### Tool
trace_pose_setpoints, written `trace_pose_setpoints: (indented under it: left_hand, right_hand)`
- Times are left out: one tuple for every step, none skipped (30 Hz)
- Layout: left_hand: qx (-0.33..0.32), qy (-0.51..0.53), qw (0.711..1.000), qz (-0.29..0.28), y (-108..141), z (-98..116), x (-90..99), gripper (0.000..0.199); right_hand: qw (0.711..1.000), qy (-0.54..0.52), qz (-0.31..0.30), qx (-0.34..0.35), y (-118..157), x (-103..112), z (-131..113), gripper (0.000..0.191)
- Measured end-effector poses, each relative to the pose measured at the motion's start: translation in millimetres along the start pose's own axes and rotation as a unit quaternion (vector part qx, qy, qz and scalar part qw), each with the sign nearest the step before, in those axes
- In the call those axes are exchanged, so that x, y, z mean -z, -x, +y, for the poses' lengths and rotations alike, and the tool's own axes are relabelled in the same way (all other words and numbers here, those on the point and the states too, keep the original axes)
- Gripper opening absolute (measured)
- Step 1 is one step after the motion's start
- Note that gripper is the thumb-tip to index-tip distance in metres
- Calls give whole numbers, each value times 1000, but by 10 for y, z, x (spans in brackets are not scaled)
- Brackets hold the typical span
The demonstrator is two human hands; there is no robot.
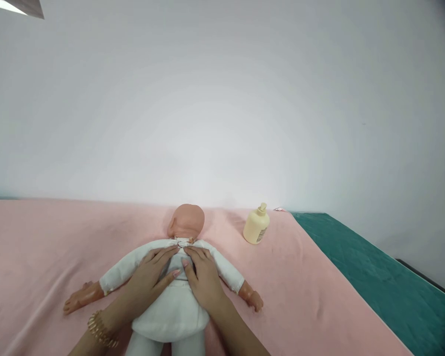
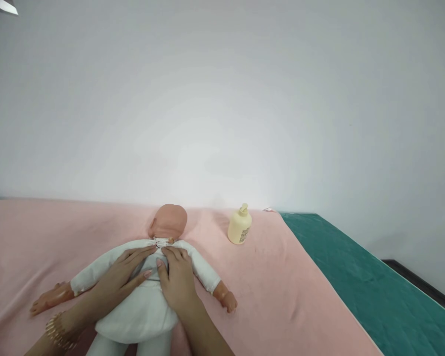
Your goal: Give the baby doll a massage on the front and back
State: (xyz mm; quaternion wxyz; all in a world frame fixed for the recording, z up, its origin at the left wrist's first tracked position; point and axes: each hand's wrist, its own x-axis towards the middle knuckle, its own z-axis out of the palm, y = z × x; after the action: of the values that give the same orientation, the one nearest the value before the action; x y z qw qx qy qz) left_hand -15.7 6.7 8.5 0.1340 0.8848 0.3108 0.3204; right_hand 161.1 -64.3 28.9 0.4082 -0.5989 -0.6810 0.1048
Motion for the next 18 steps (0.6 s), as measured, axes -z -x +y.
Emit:
trace_pose_setpoints:
  left_hand:
    - [1, 0, 1000, -1, -1, 3, 2, 45]
    - [1, 0, 1000, -2, -1, 8, 5, 45]
    - [2, 1, 1000, -2, 0, 13, 7, 45]
    - [2, 1, 1000, -1, 1, 17, 9, 45]
    - [2, 1, 1000, 2, 4, 19, 9, 45]
    - [0, 0, 1000, 5, 7, 18, 7, 45]
    - [-2, -1, 1000, 8, 10, 14, 4, 45]
    - [-3, -3, 1000, 12, 14, 6, -1, 45]
    - [-3, -5, 1000, 14, 18, -5, -8, 45]
    - [-5, -7, 1000, 15, 22, -16, -15, 45]
    - [-7, -9, 1000, 14, 25, -27, -21, 45]
    - [-8, -11, 1000, 13, 27, -36, -26, 45]
    - [-8, -11, 1000, 12, 27, -42, -27, 45]
    - [-8, -11, 1000, 12, 27, -43, -26, 45]
    - [-6, -9, 1000, 11, 25, -42, -22, 46]
    - [-2, -9, 1000, 10, 23, -38, -16, 46]
    - [1, -9, 1000, 8, 20, -32, -8, 46]
    - [1, -10, 1000, 4, 18, -28, -2, 46]
  right_hand:
    - [1000, -1, 1, -1, 0, 1, -1, 30]
    - [1000, -3, 2, -2, 1, 1, -3, 30]
    - [1000, -5, 3, -3, 3, 3, -5, 30]
    - [1000, -7, 4, -3, 6, 4, -7, 30]
    - [1000, -9, 7, -3, 10, 5, -9, 30]
    - [1000, -11, 9, -3, 15, 7, -11, 30]
    - [1000, -14, 13, -2, 20, 8, -12, 31]
    - [1000, -15, 16, -1, 25, 10, -14, 31]
    - [1000, -16, 18, -1, 30, 11, -15, 31]
    - [1000, -17, 19, -1, 33, 13, -15, 32]
    - [1000, -17, 19, 0, 35, 15, -15, 32]
    - [1000, -18, 17, 1, 36, 16, -15, 33]
    - [1000, -17, 14, 3, 36, 19, -14, 34]
    - [1000, -17, 11, 5, 34, 21, -13, 34]
    - [1000, -17, 7, 5, 31, 23, -12, 35]
    - [1000, -16, 3, 4, 28, 24, -11, 35]
    - [1000, -15, 0, 2, 25, 25, -10, 35]
    - [1000, -13, -5, 0, 22, 24, -8, 35]
